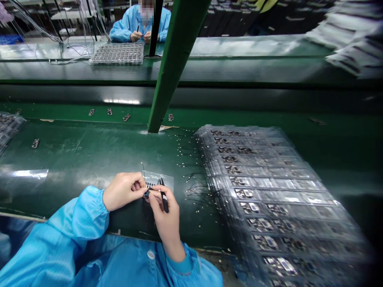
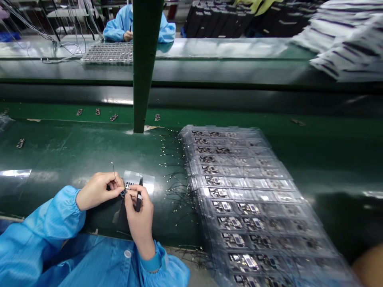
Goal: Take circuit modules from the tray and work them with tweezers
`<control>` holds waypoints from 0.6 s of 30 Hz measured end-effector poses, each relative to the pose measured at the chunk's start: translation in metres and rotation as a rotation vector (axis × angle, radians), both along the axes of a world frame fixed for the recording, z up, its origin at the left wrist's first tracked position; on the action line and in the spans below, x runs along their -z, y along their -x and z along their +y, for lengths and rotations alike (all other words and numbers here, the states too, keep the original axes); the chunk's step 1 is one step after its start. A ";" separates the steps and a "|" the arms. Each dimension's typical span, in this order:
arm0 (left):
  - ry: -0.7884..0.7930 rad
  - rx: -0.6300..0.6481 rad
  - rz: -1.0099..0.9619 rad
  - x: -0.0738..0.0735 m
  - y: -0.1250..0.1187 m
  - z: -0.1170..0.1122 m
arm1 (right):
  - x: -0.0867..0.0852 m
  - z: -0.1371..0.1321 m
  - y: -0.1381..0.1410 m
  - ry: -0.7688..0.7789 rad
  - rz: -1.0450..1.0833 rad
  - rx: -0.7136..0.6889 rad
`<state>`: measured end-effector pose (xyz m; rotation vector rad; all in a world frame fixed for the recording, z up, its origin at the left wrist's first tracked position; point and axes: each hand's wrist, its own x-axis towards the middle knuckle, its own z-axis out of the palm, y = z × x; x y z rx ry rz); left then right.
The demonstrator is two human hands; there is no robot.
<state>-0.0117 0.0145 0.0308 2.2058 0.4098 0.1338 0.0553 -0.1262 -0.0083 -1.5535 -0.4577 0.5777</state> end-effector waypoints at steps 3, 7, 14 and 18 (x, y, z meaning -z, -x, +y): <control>-0.040 0.036 0.020 0.000 0.001 0.002 | -0.001 0.000 -0.003 0.012 0.026 -0.032; -0.070 0.065 0.047 0.000 0.001 0.002 | -0.003 0.001 -0.005 0.018 0.058 -0.067; -0.073 0.044 0.012 -0.002 0.002 0.000 | -0.006 0.004 -0.002 -0.026 0.051 0.006; -0.093 0.005 -0.015 -0.001 0.002 0.000 | -0.007 0.004 -0.002 -0.032 0.089 0.059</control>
